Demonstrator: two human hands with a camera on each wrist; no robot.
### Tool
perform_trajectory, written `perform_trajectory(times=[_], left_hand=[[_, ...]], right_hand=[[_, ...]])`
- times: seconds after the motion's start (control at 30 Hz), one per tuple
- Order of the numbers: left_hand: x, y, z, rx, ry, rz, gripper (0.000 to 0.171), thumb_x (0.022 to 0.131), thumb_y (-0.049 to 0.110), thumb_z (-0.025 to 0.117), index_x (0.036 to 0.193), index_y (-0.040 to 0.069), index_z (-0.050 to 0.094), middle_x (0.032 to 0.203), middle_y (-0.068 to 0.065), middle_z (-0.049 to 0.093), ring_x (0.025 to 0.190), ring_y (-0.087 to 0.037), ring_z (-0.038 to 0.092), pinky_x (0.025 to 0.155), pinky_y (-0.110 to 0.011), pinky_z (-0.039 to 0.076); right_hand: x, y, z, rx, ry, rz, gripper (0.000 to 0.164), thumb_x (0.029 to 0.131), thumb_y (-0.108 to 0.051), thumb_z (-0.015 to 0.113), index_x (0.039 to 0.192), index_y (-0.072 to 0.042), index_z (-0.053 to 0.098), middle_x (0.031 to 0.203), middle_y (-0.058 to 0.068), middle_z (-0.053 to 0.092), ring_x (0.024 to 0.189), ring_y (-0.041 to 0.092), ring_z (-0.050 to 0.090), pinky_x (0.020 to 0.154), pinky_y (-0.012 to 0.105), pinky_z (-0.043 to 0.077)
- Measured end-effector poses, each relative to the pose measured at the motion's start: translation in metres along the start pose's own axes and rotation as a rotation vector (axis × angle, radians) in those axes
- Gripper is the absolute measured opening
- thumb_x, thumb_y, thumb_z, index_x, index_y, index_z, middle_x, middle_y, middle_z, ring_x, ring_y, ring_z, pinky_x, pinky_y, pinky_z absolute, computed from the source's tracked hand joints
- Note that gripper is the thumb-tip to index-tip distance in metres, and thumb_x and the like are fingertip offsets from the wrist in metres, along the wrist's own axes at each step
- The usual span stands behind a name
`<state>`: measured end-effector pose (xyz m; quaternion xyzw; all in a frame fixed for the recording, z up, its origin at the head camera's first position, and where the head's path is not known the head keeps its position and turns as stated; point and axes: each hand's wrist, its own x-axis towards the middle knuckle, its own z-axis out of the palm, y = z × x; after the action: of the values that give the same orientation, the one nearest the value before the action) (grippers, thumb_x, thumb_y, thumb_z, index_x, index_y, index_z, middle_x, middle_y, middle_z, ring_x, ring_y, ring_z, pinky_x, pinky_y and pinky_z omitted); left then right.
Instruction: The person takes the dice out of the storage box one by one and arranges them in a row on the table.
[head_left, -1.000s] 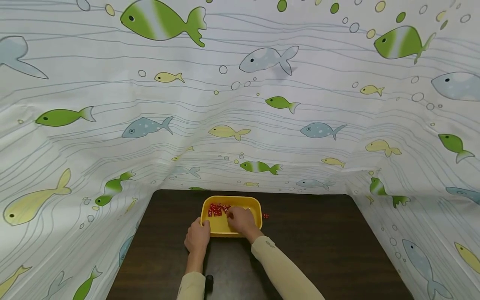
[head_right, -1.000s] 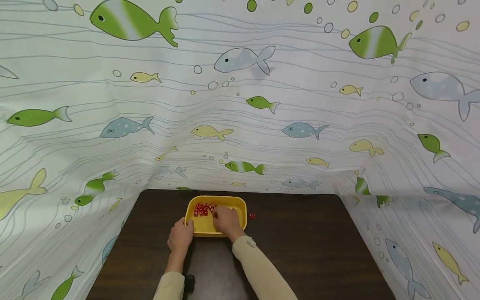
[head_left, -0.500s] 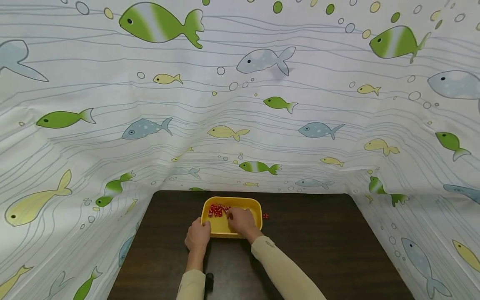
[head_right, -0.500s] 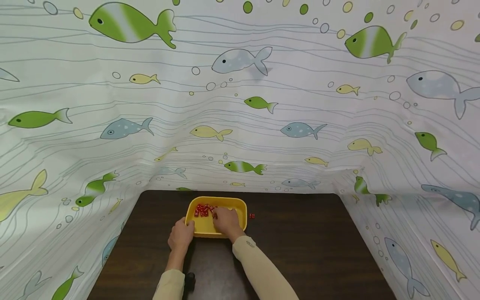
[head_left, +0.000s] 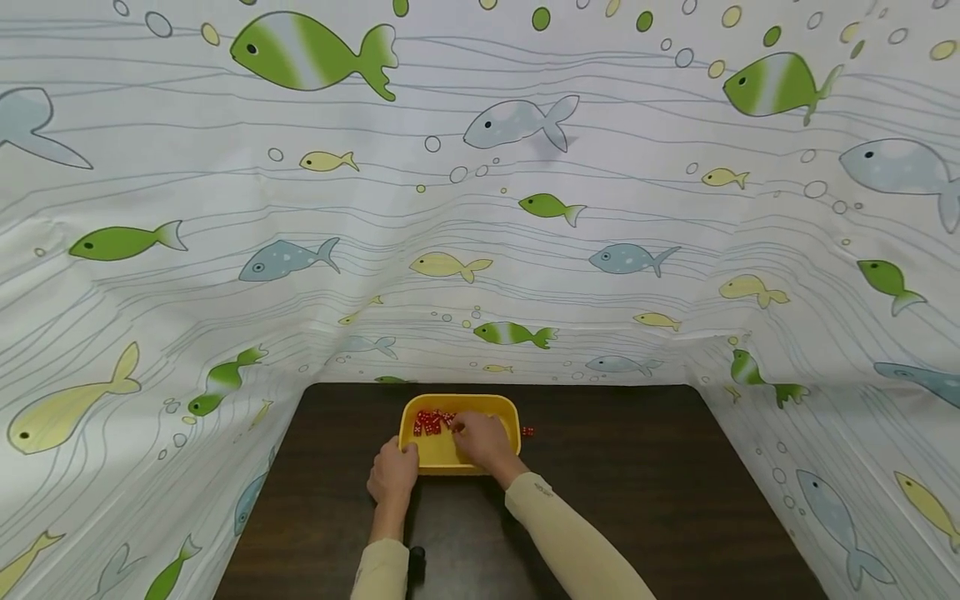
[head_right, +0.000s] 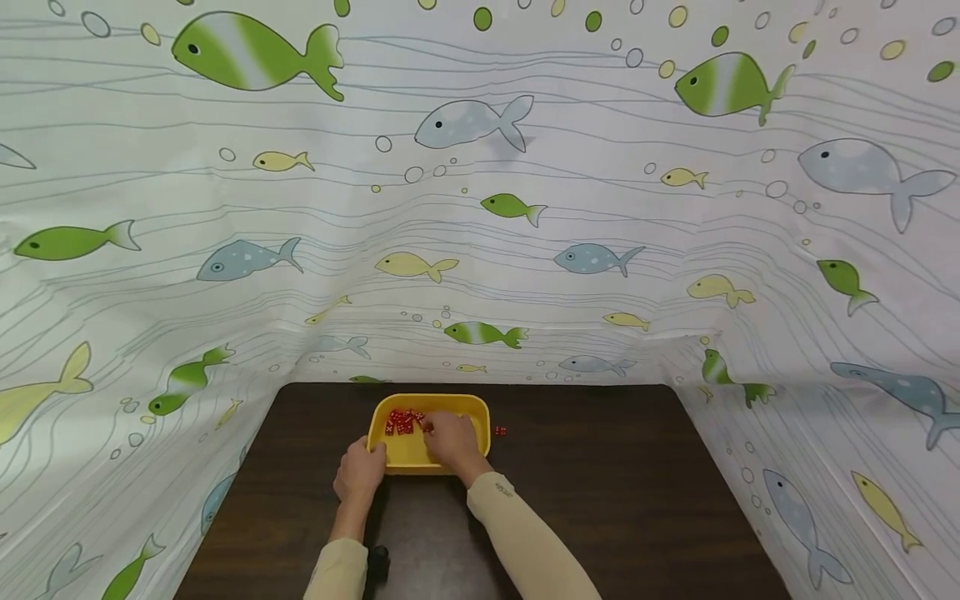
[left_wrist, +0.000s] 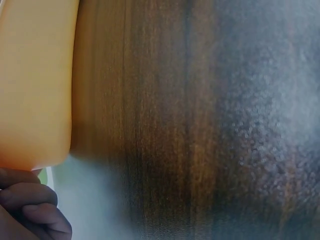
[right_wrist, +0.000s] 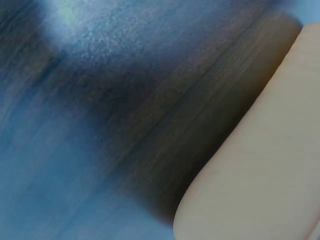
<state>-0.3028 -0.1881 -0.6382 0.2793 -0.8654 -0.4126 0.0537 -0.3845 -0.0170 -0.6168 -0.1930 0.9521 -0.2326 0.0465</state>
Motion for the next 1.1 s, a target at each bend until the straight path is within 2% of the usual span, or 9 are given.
perform_trajectory(times=[0.23,0.57,0.77,0.83,0.9,1.03,1.1], left_hand=[[0.002,-0.001,0.0,-0.002,-0.003,0.0,0.026,0.104,0.029,0.052,0.104,0.008,0.066,0.073,-0.008,0.055,0.062,-0.025,0.052,0.058,-0.038,0.035],[0.004,-0.001,0.001,-0.003,0.002,-0.013,0.03,0.104,0.03,0.052,0.112,0.006,0.069,0.08,-0.011,0.06,0.066,-0.027,0.055,0.06,-0.04,0.036],[0.002,0.001,0.0,-0.009,-0.005,-0.012,0.033,0.105,0.03,0.052,0.119,0.005,0.07,0.085,-0.013,0.064,0.068,-0.028,0.056,0.061,-0.04,0.038],[0.001,0.002,0.0,-0.007,-0.003,-0.012,0.033,0.106,0.03,0.052,0.117,0.005,0.069,0.084,-0.012,0.063,0.068,-0.028,0.056,0.061,-0.04,0.038],[0.0,0.002,0.0,-0.008,-0.001,-0.011,0.032,0.106,0.03,0.052,0.115,0.005,0.068,0.083,-0.012,0.062,0.068,-0.027,0.056,0.061,-0.04,0.038],[-0.001,0.002,0.0,-0.005,0.004,-0.011,0.032,0.107,0.03,0.051,0.115,0.005,0.068,0.081,-0.011,0.06,0.068,-0.027,0.055,0.062,-0.039,0.037],[-0.001,0.002,0.0,-0.007,0.004,-0.01,0.032,0.107,0.03,0.051,0.116,0.004,0.068,0.081,-0.011,0.059,0.068,-0.027,0.055,0.062,-0.039,0.037]], right_hand=[[-0.003,0.005,-0.006,-0.024,0.027,-0.023,0.015,0.102,-0.028,0.073,0.115,-0.023,0.08,0.119,-0.006,0.078,0.097,0.015,0.065,0.106,0.046,0.052],[-0.007,0.008,-0.02,0.041,0.057,-0.019,0.016,0.102,-0.024,0.073,0.116,-0.02,0.08,0.119,-0.004,0.079,0.098,0.014,0.066,0.106,0.046,0.054],[-0.011,0.014,-0.029,0.04,0.106,-0.045,0.015,0.101,-0.024,0.074,0.115,-0.02,0.079,0.117,-0.004,0.078,0.096,0.014,0.065,0.098,0.042,0.058],[-0.013,0.017,-0.032,0.035,0.128,-0.059,0.015,0.101,-0.023,0.074,0.115,-0.02,0.079,0.117,-0.004,0.079,0.099,0.015,0.068,0.098,0.043,0.058],[-0.014,0.021,-0.034,0.029,0.15,-0.067,0.014,0.102,-0.023,0.074,0.115,-0.02,0.08,0.117,-0.004,0.079,0.106,0.018,0.071,0.105,0.049,0.055],[-0.017,0.03,-0.041,0.063,0.185,-0.069,0.014,0.102,-0.02,0.073,0.114,-0.018,0.08,0.119,0.0,0.079,0.119,0.026,0.071,0.117,0.065,0.042],[-0.019,0.035,-0.043,0.084,0.198,-0.065,0.014,0.102,-0.019,0.073,0.114,-0.017,0.079,0.119,0.002,0.079,0.119,0.028,0.071,0.118,0.067,0.04]])
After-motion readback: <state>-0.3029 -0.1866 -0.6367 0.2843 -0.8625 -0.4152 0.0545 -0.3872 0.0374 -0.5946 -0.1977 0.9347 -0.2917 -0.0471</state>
